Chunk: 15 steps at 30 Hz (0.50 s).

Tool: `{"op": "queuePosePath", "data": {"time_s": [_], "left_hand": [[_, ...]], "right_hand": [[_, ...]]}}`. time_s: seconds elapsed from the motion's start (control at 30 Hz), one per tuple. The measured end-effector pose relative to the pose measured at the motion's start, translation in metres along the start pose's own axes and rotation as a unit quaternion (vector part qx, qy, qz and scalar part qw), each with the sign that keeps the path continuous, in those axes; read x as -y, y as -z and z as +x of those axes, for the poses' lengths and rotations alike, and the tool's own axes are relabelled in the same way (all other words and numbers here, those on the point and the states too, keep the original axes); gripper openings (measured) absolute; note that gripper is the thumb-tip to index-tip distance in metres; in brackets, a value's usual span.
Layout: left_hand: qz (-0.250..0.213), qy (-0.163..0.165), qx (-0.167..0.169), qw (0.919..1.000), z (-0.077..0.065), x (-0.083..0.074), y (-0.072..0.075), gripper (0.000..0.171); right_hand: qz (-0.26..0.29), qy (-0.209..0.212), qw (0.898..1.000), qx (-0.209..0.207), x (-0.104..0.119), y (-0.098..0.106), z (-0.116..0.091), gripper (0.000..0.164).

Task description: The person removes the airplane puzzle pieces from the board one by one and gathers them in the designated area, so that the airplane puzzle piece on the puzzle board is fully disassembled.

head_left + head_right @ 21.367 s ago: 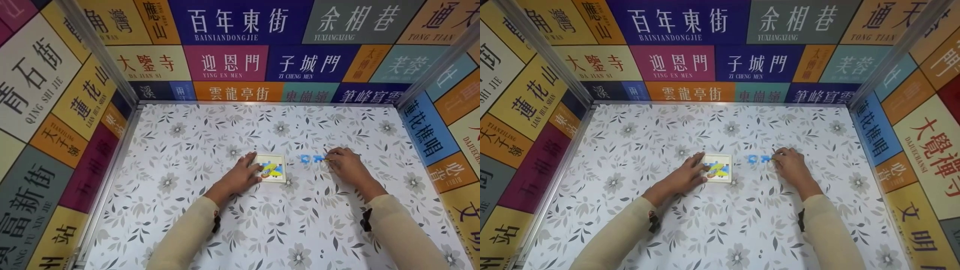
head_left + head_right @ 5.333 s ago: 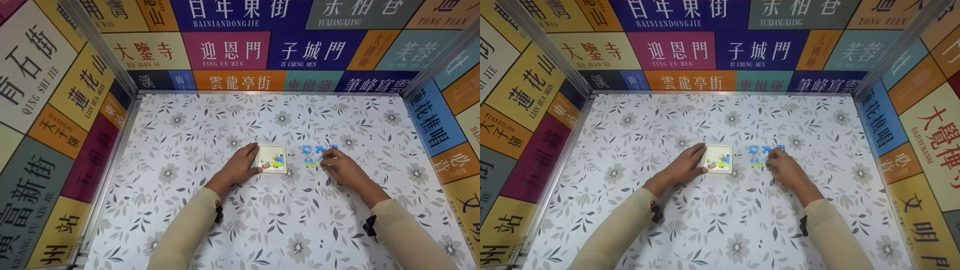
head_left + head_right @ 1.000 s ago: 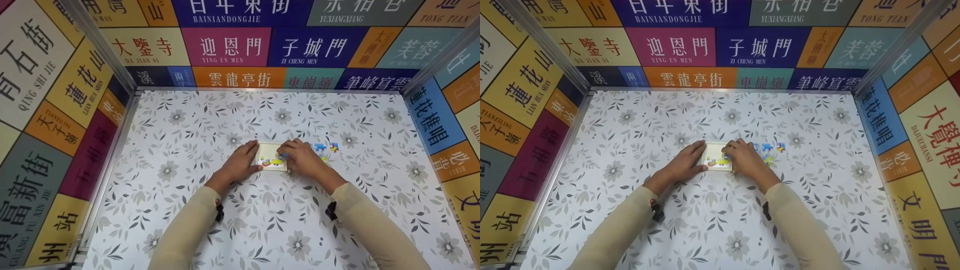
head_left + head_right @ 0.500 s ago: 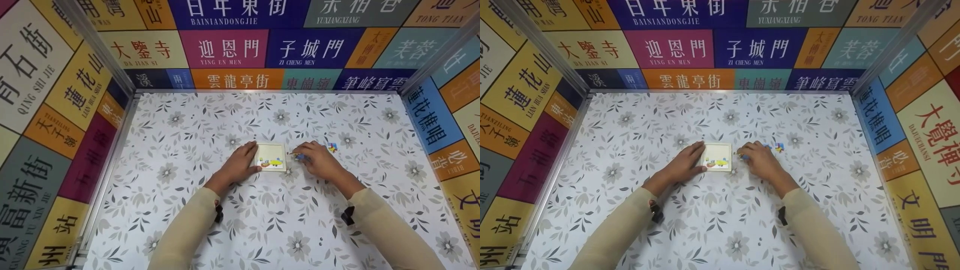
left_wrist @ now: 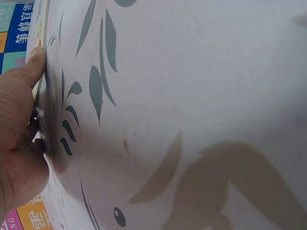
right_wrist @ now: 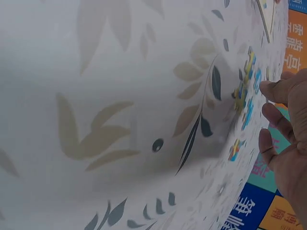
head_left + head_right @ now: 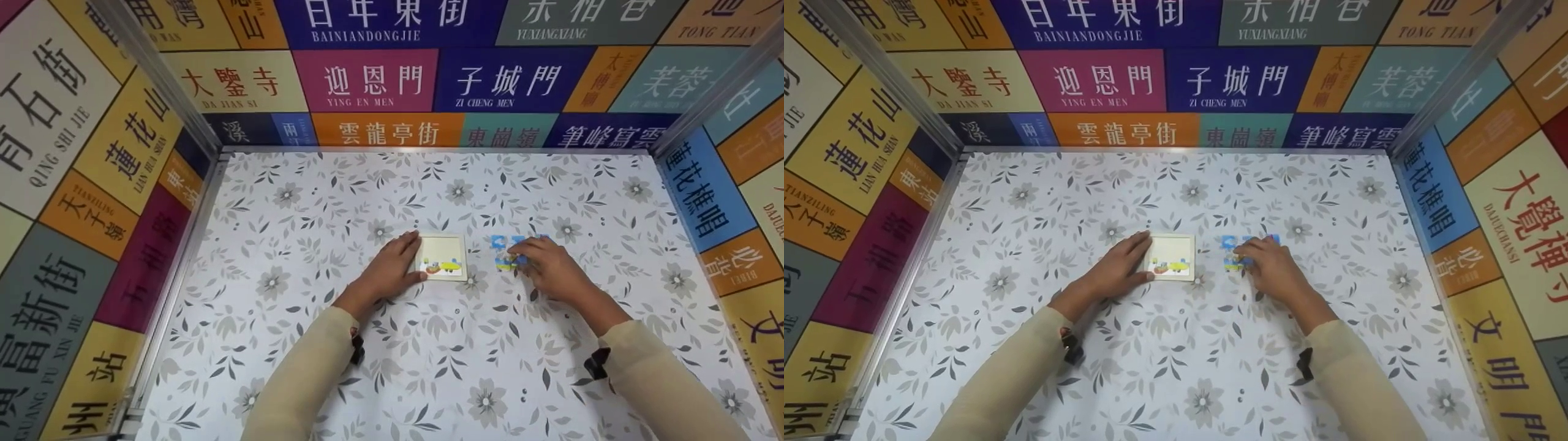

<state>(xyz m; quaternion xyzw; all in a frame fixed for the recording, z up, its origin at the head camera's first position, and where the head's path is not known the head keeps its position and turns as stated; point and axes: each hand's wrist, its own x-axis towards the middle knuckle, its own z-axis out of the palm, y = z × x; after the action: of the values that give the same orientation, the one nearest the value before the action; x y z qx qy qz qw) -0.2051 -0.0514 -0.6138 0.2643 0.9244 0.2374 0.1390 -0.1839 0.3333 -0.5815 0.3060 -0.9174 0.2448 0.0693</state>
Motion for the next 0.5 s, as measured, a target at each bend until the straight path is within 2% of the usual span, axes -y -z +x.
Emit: {"op": "queuePosePath", "data": {"time_s": [0.5], "left_hand": [[0.004, -0.004, 0.000, 1.0000, 0.001, 0.000, 0.000, 0.084]], "right_hand": [[-0.012, -0.026, 0.999, -0.017, -0.024, 0.013, -0.024, 0.042]]}}
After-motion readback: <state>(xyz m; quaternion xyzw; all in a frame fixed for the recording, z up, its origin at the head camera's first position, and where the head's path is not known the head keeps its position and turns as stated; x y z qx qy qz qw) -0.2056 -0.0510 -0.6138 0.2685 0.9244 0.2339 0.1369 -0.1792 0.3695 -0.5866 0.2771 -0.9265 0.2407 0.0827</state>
